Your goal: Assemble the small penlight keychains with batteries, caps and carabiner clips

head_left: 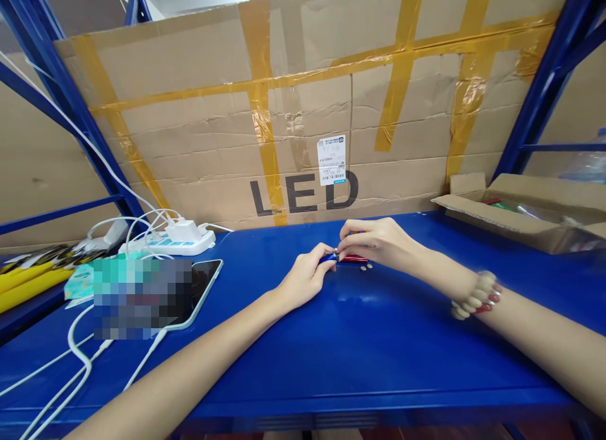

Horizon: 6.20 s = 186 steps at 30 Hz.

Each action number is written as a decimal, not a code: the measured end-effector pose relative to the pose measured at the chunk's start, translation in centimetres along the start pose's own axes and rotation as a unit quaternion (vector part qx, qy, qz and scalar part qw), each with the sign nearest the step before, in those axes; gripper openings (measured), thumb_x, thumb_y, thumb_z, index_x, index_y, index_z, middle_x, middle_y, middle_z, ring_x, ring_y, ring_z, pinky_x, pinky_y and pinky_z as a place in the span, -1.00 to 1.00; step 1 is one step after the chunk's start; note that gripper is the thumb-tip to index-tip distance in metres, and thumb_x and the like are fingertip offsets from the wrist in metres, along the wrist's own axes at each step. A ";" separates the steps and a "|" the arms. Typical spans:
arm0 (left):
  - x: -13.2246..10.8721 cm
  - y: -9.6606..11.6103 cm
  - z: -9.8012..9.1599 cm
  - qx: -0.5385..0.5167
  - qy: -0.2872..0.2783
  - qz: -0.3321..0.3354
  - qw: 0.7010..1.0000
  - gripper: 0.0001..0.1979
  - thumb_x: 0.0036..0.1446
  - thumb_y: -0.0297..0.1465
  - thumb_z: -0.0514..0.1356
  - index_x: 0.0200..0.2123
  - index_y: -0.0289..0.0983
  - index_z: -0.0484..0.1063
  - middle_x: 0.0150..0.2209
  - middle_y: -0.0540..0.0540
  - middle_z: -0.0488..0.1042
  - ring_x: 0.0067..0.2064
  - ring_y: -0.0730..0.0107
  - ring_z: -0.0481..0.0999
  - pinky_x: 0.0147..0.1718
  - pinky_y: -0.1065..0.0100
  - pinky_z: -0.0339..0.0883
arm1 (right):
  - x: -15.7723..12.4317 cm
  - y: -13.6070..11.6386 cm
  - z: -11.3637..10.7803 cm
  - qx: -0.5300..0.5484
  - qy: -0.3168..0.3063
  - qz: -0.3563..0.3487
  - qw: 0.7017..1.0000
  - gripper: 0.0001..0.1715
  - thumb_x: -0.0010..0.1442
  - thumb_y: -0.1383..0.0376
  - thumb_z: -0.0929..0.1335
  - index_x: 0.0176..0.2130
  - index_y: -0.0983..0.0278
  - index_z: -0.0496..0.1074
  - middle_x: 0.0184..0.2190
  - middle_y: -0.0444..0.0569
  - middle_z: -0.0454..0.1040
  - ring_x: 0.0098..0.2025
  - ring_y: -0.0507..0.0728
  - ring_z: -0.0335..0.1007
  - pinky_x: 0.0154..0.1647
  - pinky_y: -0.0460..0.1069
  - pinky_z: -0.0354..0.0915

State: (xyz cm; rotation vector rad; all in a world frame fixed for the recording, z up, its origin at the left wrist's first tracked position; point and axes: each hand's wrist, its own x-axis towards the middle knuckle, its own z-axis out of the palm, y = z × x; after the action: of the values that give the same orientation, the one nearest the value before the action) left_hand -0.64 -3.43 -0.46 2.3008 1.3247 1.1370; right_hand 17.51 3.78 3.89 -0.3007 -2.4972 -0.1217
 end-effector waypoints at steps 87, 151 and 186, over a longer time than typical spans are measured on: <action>0.6 -0.7 0.0 -0.041 0.138 -0.079 0.986 -0.77 0.13 -0.35 0.01 -0.53 -0.25 0.04 -0.56 0.10 0.14 -0.49 0.53 0.16 -0.45 0.46 0.06 | 0.3 -1.4 4.5 0.071 -0.009 0.021 0.997 -0.68 0.20 0.31 0.21 -0.53 0.35 0.36 -0.60 -0.15 0.22 -0.58 -0.05 0.07 -0.54 -0.13 0.04; 0.2 -2.7 -2.0 0.377 0.030 -0.223 0.898 -0.77 0.17 -0.44 0.01 -0.20 -0.23 0.44 -0.18 -0.17 0.42 -0.09 0.16 0.31 -0.19 0.22 0.11 | -0.8 3.8 1.3 -0.064 -0.146 0.321 0.933 -0.81 0.08 0.16 0.34 -0.35 0.12 0.55 -0.31 -0.12 0.54 -0.27 0.13 0.41 -0.42 -0.04 0.21; 0.5 -0.9 -0.3 0.159 0.101 -0.103 0.977 -0.79 0.26 -0.40 -0.12 -0.13 -0.19 0.25 -0.27 -0.01 0.47 -0.20 0.32 0.39 -0.16 0.28 0.11 | -0.1 2.7 2.7 0.069 -0.015 0.218 0.973 -0.62 0.22 0.12 0.19 -0.21 0.22 0.50 -0.24 -0.04 0.53 -0.21 0.14 0.41 -0.21 0.01 0.28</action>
State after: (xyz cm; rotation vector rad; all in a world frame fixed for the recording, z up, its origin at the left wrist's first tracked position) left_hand -1.26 -2.60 -0.51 2.2295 1.8959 1.1858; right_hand 16.74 6.79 1.68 -0.7843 -2.3904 0.2358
